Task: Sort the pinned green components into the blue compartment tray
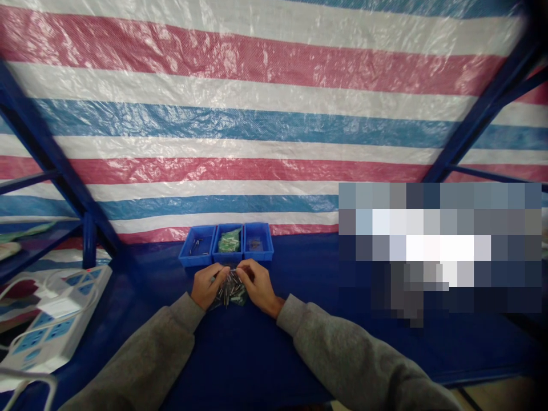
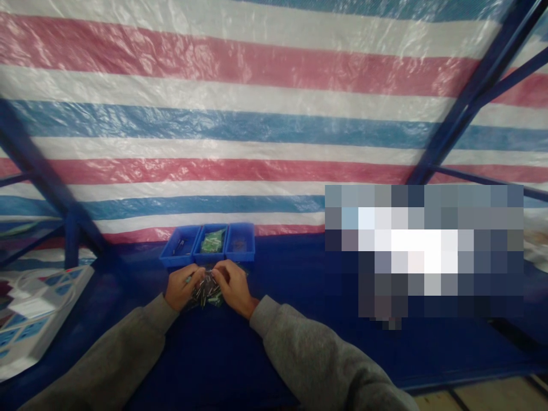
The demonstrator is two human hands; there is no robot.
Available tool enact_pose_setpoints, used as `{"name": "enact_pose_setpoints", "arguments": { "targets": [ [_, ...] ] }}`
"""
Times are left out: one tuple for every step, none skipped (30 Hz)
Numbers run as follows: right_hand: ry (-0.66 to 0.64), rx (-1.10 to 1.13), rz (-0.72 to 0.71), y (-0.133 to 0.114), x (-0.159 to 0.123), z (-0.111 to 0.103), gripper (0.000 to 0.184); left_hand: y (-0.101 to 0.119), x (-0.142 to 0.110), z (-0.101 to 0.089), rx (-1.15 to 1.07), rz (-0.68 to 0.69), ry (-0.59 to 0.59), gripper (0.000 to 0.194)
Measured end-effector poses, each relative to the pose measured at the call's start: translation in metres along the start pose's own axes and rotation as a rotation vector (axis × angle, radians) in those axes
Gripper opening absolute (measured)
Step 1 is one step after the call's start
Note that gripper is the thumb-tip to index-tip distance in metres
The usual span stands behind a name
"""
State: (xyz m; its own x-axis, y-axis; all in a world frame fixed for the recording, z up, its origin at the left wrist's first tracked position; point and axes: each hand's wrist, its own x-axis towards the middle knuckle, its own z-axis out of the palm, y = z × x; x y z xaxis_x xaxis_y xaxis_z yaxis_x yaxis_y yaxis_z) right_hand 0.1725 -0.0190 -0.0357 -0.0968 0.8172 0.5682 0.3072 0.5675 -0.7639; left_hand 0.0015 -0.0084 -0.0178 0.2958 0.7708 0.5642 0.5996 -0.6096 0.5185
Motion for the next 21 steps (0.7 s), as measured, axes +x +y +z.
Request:
{"name": "enact_pose_setpoints", "arguments": {
  "targets": [
    [0.002,0.002,-0.004,-0.0003,-0.0001,0.0001,0.019,0.0009,0.0001,-0.0003,0.000,-0.008,0.001,0.033],
    [0.001,0.001,-0.012,-0.0004,-0.0002,0.0002,0.019,0.0020,0.0003,-0.0007,0.001,-0.017,0.004,0.034],
    [-0.002,-0.001,-0.020,-0.0006,-0.0002,0.0003,0.018,0.0031,0.0006,-0.0012,0.003,-0.026,0.010,0.035],
    [-0.004,-0.003,-0.027,-0.0008,-0.0001,0.0002,0.018,0.0041,0.0009,-0.0017,0.006,-0.033,0.018,0.036],
    [-0.007,-0.001,-0.033,-0.0011,-0.0001,0.0001,0.017,0.0048,0.0011,-0.0022,0.009,-0.038,0.027,0.037],
    [-0.008,0.000,-0.037,-0.0014,0.0000,-0.0001,0.017,0.0054,0.0012,-0.0027,0.011,-0.041,0.034,0.038],
    [-0.008,0.001,-0.040,-0.0018,0.0001,-0.0004,0.017,0.0055,0.0013,-0.0030,0.011,-0.040,0.034,0.038],
    [-0.007,0.000,-0.044,-0.0021,0.0002,-0.0006,0.018,0.0054,0.0012,-0.0032,0.010,-0.036,0.032,0.037],
    [-0.004,-0.002,-0.047,-0.0022,0.0004,-0.0008,0.019,0.0049,0.0012,-0.0031,0.006,-0.028,0.029,0.036],
    [-0.002,-0.005,-0.048,-0.0022,0.0005,-0.0009,0.021,0.0043,0.0011,-0.0029,0.002,-0.017,0.030,0.033],
    [0.001,-0.009,-0.048,-0.0019,0.0007,-0.0009,0.022,0.0037,0.0011,-0.0026,-0.003,-0.005,0.037,0.030],
    [0.004,-0.014,-0.048,-0.0014,0.0009,-0.0007,0.024,0.0031,0.0011,-0.0021,-0.008,0.009,0.049,0.027],
    [0.005,-0.020,-0.046,-0.0006,0.0011,-0.0004,0.025,0.0026,0.0012,-0.0016,-0.013,0.023,0.060,0.025],
    [0.006,-0.026,-0.044,0.0003,0.0013,0.0000,0.027,0.0023,0.0013,-0.0012,-0.017,0.037,0.070,0.023],
    [0.004,-0.032,-0.042,0.0013,0.0015,0.0005,0.028,0.0022,0.0015,-0.0009,-0.021,0.052,0.076,0.022],
    [-0.002,-0.040,-0.042,0.0024,0.0018,0.0010,0.029,0.0023,0.0016,-0.0007,-0.026,0.066,0.077,0.022],
    [-0.009,-0.048,-0.042,0.0036,0.0020,0.0015,0.030,0.0025,0.0017,-0.0007,-0.032,0.079,0.076,0.021],
    [-0.014,-0.057,-0.041,0.0046,0.0021,0.0020,0.030,0.0028,0.0017,-0.0007,-0.039,0.090,0.080,0.021],
    [-0.015,-0.066,-0.039,0.0055,0.0023,0.0023,0.032,0.0031,0.0017,-0.0009,-0.044,0.096,0.086,0.020],
    [-0.011,-0.076,-0.035,0.0063,0.0024,0.0025,0.033,0.0034,0.0015,-0.0011,-0.047,0.095,0.092,0.020],
    [-0.005,-0.085,-0.028,0.0068,0.0024,0.0026,0.033,0.0037,0.0013,-0.0014,-0.049,0.086,0.097,0.020]
  ]
}}
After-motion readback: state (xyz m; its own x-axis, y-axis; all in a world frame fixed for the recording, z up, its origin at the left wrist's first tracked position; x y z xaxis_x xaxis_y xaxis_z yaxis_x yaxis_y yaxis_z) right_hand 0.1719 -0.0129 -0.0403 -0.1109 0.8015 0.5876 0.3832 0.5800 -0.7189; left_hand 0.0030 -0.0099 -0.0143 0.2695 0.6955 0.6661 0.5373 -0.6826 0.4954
